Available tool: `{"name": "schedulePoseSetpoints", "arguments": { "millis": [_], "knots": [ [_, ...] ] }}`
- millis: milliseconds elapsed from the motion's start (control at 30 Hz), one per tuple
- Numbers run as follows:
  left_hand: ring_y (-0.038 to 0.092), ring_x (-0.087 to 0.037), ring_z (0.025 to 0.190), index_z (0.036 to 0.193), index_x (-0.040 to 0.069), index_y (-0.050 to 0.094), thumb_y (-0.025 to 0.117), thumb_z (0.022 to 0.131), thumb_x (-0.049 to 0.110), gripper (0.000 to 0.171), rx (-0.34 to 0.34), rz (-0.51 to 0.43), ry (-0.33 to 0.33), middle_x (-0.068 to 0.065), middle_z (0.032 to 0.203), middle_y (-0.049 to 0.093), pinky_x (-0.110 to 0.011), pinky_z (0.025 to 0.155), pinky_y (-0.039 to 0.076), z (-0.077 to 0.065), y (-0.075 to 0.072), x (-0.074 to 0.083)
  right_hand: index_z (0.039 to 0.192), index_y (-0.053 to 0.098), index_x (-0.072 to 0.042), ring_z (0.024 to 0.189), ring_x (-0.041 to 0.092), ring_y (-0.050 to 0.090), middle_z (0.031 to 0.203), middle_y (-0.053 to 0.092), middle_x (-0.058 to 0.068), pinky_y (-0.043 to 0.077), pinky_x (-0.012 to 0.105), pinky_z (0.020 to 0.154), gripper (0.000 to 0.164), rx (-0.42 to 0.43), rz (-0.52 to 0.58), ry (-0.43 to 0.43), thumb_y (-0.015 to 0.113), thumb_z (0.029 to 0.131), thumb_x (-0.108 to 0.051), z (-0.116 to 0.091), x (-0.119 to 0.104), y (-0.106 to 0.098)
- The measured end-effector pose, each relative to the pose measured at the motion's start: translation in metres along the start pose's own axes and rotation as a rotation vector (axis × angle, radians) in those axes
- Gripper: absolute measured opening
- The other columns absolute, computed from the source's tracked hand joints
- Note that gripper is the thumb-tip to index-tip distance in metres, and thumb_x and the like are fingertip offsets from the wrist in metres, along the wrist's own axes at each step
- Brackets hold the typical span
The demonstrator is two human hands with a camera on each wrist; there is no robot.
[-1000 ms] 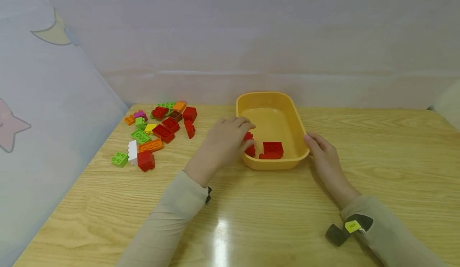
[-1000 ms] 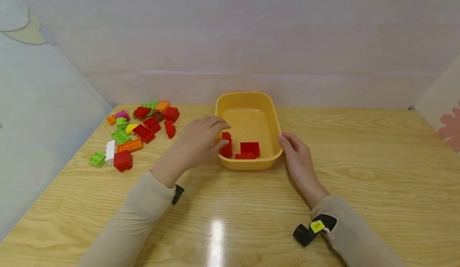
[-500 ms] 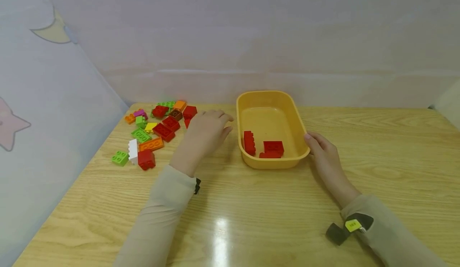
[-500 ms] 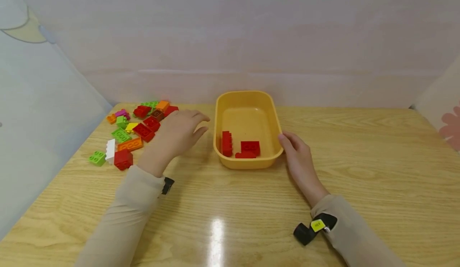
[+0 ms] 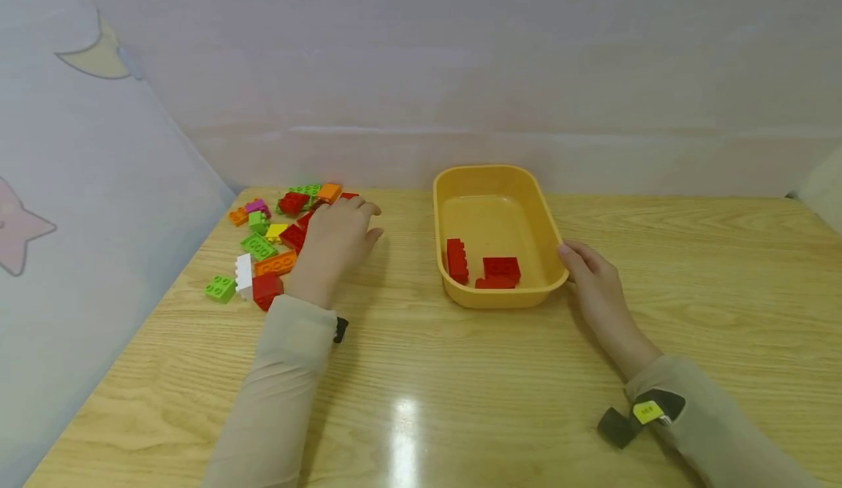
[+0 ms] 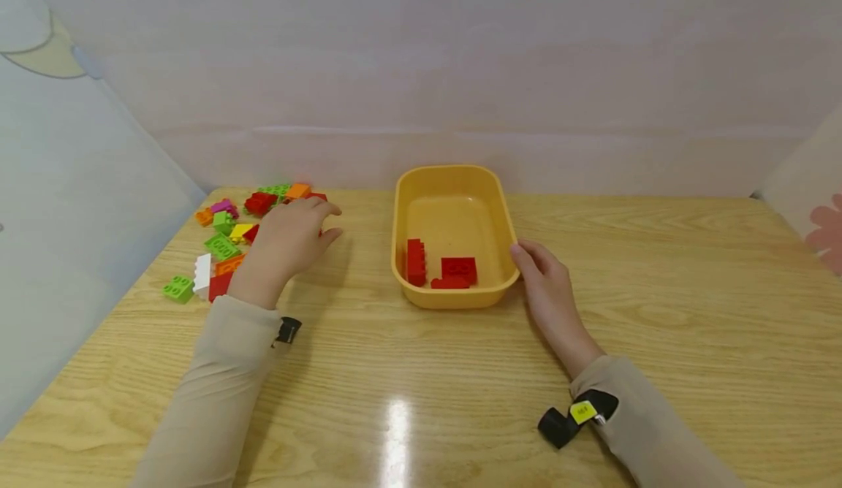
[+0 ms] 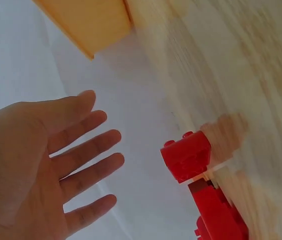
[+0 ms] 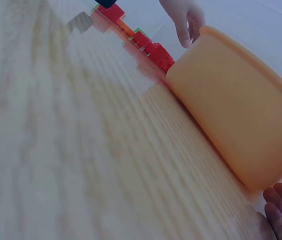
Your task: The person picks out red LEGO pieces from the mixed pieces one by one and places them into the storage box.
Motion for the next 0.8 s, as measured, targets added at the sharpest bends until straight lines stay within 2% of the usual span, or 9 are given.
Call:
{"name": "schedulePoseSetpoints", "arguments": {
  "millis": [167, 300, 467, 600, 800],
  "knots": [
    [0.051, -0.032, 0.119, 0.125, 0.012, 0.057, 0.059, 0.09, 0.034, 0.042, -0.014, -0.039, -0.038, -0.01, 0.13, 0.06, -0.054, 0.105, 0.04, 0.0, 0.003, -0.01, 0.138, 0.045, -0.001, 0.088, -0.01, 0.053, 0.114, 0.053, -0.012, 0.043, 0.003, 0.075, 0.065, -0.013, -0.002, 0.006, 0.039, 0.095, -0.05, 0.001, 0.001, -0.001],
    [0.05, -0.032, 0.12, 0.125, 0.012, 0.058, 0.059, 0.089, 0.036, 0.043, -0.015, -0.061, -0.056, -0.01, 0.13, 0.059, -0.056, 0.105, 0.04, -0.001, 0.005, -0.016, 0.138, 0.045, -0.001, 0.087, -0.01, 0.054, 0.112, 0.053, -0.015, 0.043, 0.003, 0.075, 0.065, -0.012, -0.005, 0.007, 0.039, 0.095, -0.05, 0.001, 0.002, -0.001],
    [0.047, -0.037, 0.121, 0.131, 0.007, 0.052, 0.057, 0.09, 0.034, 0.049, -0.07, -0.088, -0.107, -0.016, 0.134, 0.055, -0.058, 0.103, 0.04, -0.003, 0.009, -0.023, 0.138, 0.045, -0.001, 0.087, -0.01, 0.054, 0.11, 0.052, -0.017, 0.043, 0.002, 0.075, 0.065, -0.015, 0.003, 0.008, 0.04, 0.095, -0.05, 0.001, 0.002, -0.001],
    [0.046, -0.04, 0.121, 0.133, 0.004, 0.048, 0.053, 0.092, 0.034, 0.05, -0.122, -0.102, -0.139, -0.02, 0.135, 0.053, -0.06, 0.1, 0.042, -0.006, 0.014, -0.029, 0.138, 0.045, -0.001, 0.087, -0.009, 0.054, 0.113, 0.053, -0.012, 0.042, 0.003, 0.075, 0.065, -0.015, -0.004, 0.011, 0.039, 0.095, -0.051, 0.0, 0.0, 0.0],
    [0.04, -0.042, 0.127, 0.138, 0.001, 0.042, 0.05, 0.094, 0.033, 0.055, -0.172, -0.108, -0.14, -0.022, 0.141, 0.046, -0.062, 0.103, 0.038, -0.005, 0.022, -0.027, 0.137, 0.046, -0.002, 0.092, -0.006, 0.053, 0.125, 0.053, 0.003, 0.042, 0.006, 0.079, 0.065, -0.018, -0.001, 0.022, 0.038, 0.095, -0.051, -0.003, -0.003, -0.002]
  ]
}}
Point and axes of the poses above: each hand's wrist, its own z-axis towards the middle knuckle, its own y-axis out of the palm, x = y × z, the point moved 4 cm from there along z, towards the middle knuckle
